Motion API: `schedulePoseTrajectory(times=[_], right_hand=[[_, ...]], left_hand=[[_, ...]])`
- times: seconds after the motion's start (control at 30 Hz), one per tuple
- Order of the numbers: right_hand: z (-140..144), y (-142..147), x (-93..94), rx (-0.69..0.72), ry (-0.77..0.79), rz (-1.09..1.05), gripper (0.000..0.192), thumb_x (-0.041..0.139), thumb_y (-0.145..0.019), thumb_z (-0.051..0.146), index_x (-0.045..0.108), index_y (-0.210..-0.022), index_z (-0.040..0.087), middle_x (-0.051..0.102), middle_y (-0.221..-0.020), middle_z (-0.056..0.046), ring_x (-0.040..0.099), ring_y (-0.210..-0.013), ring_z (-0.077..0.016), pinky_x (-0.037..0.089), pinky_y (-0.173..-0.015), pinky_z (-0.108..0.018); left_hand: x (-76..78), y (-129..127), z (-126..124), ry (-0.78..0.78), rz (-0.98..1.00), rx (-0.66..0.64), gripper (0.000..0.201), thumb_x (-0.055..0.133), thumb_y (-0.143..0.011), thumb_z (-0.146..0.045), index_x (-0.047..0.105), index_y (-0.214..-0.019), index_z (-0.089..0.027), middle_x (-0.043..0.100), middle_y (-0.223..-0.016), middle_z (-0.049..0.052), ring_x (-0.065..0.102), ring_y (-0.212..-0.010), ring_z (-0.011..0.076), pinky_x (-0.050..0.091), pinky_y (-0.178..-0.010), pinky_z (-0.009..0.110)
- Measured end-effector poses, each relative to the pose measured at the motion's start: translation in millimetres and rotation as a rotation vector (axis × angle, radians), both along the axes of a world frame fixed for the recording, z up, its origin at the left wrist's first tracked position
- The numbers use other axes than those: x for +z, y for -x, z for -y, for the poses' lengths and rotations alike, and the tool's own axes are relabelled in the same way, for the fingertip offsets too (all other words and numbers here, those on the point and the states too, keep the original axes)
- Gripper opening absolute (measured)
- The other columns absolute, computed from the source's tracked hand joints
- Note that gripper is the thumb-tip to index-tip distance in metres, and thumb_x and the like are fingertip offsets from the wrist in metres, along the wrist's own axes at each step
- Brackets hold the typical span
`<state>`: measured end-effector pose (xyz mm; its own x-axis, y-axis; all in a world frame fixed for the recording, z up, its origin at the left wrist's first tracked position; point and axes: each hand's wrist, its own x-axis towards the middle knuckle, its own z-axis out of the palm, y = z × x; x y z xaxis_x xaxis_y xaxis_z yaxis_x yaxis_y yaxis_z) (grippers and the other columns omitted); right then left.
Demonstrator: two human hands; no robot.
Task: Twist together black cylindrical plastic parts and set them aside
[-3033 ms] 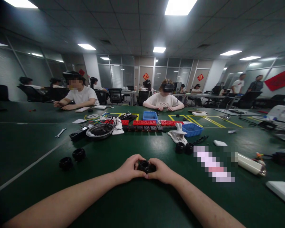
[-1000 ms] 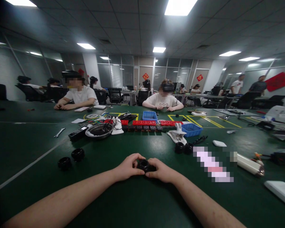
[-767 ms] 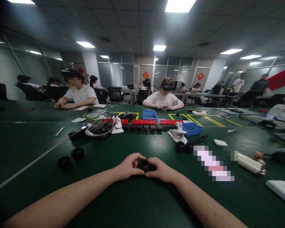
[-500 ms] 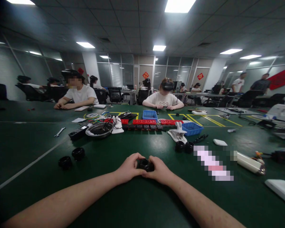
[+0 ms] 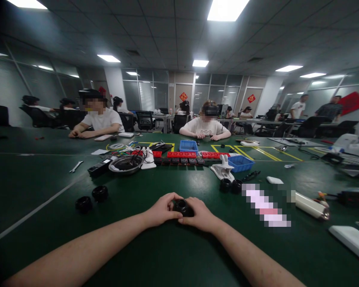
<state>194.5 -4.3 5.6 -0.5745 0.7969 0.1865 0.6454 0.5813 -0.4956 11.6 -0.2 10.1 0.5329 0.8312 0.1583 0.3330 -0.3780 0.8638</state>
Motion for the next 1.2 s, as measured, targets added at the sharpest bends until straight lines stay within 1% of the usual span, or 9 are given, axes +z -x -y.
schedulePoseTrajectory(times=[0.1, 0.37, 0.6, 0.73, 0.87, 1.0, 1.07, 1.13, 1.2], right_hand=[[-3, -5, 3.1, 0.082, 0.089, -0.051, 0.03, 0.057, -0.069, 0.04, 0.056, -0.089, 0.017, 0.054, -0.083, -0.002, 0.048, -0.078, -0.0173, 0.036, -0.069, -0.028], [-3, -7, 13.9, 0.146, 0.203, -0.082, 0.026, 0.056, -0.071, 0.035, 0.057, -0.088, 0.015, 0.054, -0.088, -0.003, 0.048, -0.081, -0.0176, 0.038, -0.072, -0.029], [-6, -9, 10.4, 0.161, 0.203, -0.087, 0.026, 0.057, -0.071, 0.035, 0.057, -0.088, 0.015, 0.054, -0.087, -0.003, 0.048, -0.082, -0.0175, 0.037, -0.074, -0.028], [-6, -9, 6.6, 0.141, 0.154, -0.079, 0.026, 0.058, -0.07, 0.035, 0.057, -0.089, 0.016, 0.054, -0.084, -0.002, 0.048, -0.08, -0.0172, 0.036, -0.072, -0.028], [-5, -2, -0.4, 0.035, 0.103, -0.048, 0.027, 0.062, -0.064, 0.038, 0.057, -0.079, 0.015, 0.053, -0.074, -0.001, 0.047, -0.073, -0.0168, 0.035, -0.065, -0.026], [0, 12, -10.0, -0.254, -0.017, 0.019, 0.03, 0.067, -0.056, 0.035, 0.051, -0.073, 0.016, 0.053, -0.071, -0.001, 0.047, -0.067, -0.0164, 0.033, -0.058, -0.024], [4, 17, -12.3, -0.332, -0.082, 0.063, 0.03, 0.067, -0.055, 0.034, 0.05, -0.072, 0.016, 0.053, -0.071, -0.002, 0.047, -0.066, -0.0166, 0.032, -0.058, -0.025], [6, 19, -11.7, -0.327, -0.111, 0.077, 0.031, 0.066, -0.056, 0.036, 0.05, -0.074, 0.016, 0.054, -0.073, -0.003, 0.048, -0.068, -0.0174, 0.032, -0.059, -0.026], [6, 16, -8.9, -0.259, -0.095, 0.049, 0.035, 0.065, -0.057, 0.039, 0.052, -0.08, 0.016, 0.056, -0.078, -0.004, 0.048, -0.071, -0.0186, 0.034, -0.062, -0.027]], left_hand=[[-0.6, 0, -2, 0.02, 0.008, -0.033, 0.044, 0.068, -0.058, -0.032, 0.051, -0.096, -0.016, 0.047, -0.081, -0.001, 0.039, -0.054, 0.0062, 0.032, -0.047, 0.017], [-3.8, -1, -4, -0.004, -0.007, -0.029, 0.043, 0.067, -0.06, -0.031, 0.051, -0.097, -0.016, 0.048, -0.081, 0.0, 0.04, -0.055, 0.0066, 0.033, -0.048, 0.017], [-1.7, 0, -3, -0.02, -0.025, -0.008, 0.041, 0.067, -0.06, -0.031, 0.052, -0.095, -0.017, 0.048, -0.081, 0.0, 0.041, -0.056, 0.0075, 0.033, -0.05, 0.019], [-0.3, -1, -1, 0.001, -0.014, 0.013, 0.041, 0.068, -0.058, -0.034, 0.052, -0.092, -0.016, 0.048, -0.078, -0.001, 0.041, -0.056, 0.0077, 0.033, -0.049, 0.018], [-3.1, -4, 2, -0.003, -0.002, 0.079, 0.042, 0.07, -0.054, -0.035, 0.051, -0.087, -0.016, 0.047, -0.078, -0.001, 0.041, -0.056, 0.0083, 0.032, -0.049, 0.019], [-6.0, -8, 5, -0.055, -0.01, 0.187, 0.039, 0.07, -0.054, -0.032, 0.052, -0.084, -0.016, 0.048, -0.078, 0.0, 0.045, -0.064, 0.012, 0.034, -0.055, 0.021], [-6.2, -9, 6, -0.067, -0.015, 0.207, 0.038, 0.07, -0.055, -0.032, 0.052, -0.085, -0.016, 0.049, -0.079, 0.0, 0.046, -0.068, 0.0137, 0.035, -0.057, 0.022], [-5.4, -9, 6, -0.07, -0.017, 0.199, 0.037, 0.069, -0.056, -0.031, 0.052, -0.085, -0.016, 0.049, -0.081, 0.001, 0.046, -0.07, 0.0142, 0.035, -0.058, 0.022], [-3.9, -7, 6, -0.089, -0.022, 0.175, 0.035, 0.068, -0.057, -0.03, 0.053, -0.085, -0.016, 0.049, -0.082, 0.001, 0.046, -0.071, 0.0139, 0.035, -0.059, 0.022]])
